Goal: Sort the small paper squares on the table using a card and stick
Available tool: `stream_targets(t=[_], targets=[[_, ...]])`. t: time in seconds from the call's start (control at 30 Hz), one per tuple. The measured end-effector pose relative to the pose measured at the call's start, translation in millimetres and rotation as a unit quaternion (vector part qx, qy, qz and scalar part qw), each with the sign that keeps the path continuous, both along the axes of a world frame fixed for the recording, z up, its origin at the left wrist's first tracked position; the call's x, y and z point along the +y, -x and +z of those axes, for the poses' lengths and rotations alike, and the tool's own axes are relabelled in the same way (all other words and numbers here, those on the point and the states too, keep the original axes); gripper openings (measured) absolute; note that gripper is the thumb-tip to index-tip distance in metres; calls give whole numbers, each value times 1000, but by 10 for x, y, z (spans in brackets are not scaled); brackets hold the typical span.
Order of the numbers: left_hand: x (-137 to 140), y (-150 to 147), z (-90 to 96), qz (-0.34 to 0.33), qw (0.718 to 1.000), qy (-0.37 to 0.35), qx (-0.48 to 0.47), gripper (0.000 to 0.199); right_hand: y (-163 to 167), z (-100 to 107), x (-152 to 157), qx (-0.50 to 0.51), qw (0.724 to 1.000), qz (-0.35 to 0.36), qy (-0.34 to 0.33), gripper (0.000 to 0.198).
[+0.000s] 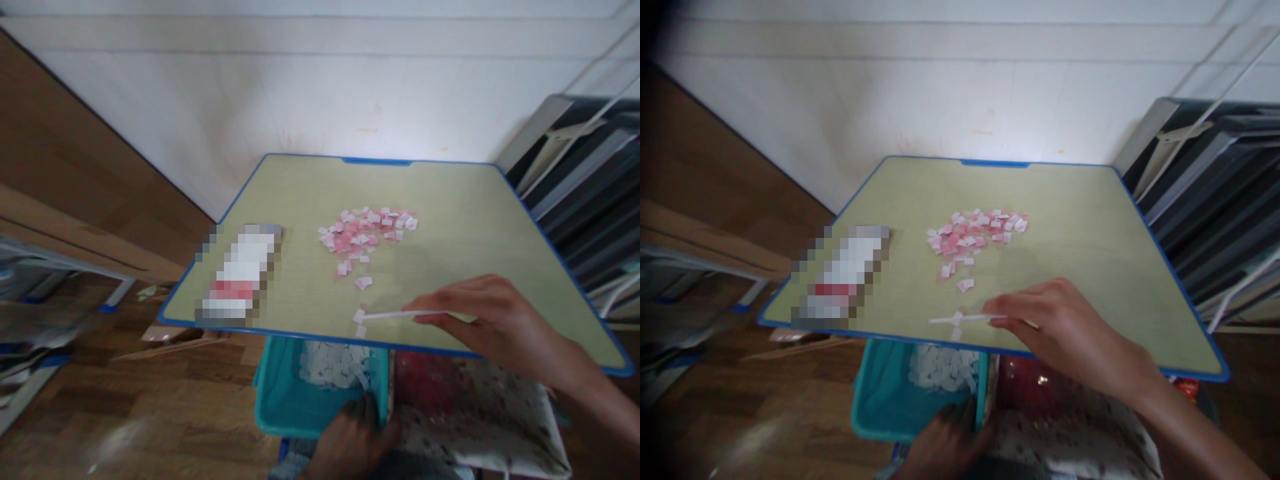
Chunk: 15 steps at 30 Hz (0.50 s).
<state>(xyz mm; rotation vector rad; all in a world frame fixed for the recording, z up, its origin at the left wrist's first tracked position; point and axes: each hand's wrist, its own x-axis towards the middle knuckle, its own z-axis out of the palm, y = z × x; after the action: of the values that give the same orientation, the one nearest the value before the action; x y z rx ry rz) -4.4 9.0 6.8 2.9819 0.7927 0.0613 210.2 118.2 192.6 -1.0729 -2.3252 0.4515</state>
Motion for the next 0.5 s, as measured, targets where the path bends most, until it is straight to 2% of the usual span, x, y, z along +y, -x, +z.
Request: stream_targets(t=[0.13, 0.37, 0.5], targets=[[9, -4, 13, -1, 1000, 5, 12, 46, -20, -31, 58, 11, 999, -48, 2, 16], [-10, -8, 34, -2, 999, 19, 27, 44, -284, 165, 20, -68, 997, 11, 15, 20], [-11, 3, 29, 2, 1000, 12, 29, 44, -225, 167, 34, -43, 999, 5, 19, 17]])
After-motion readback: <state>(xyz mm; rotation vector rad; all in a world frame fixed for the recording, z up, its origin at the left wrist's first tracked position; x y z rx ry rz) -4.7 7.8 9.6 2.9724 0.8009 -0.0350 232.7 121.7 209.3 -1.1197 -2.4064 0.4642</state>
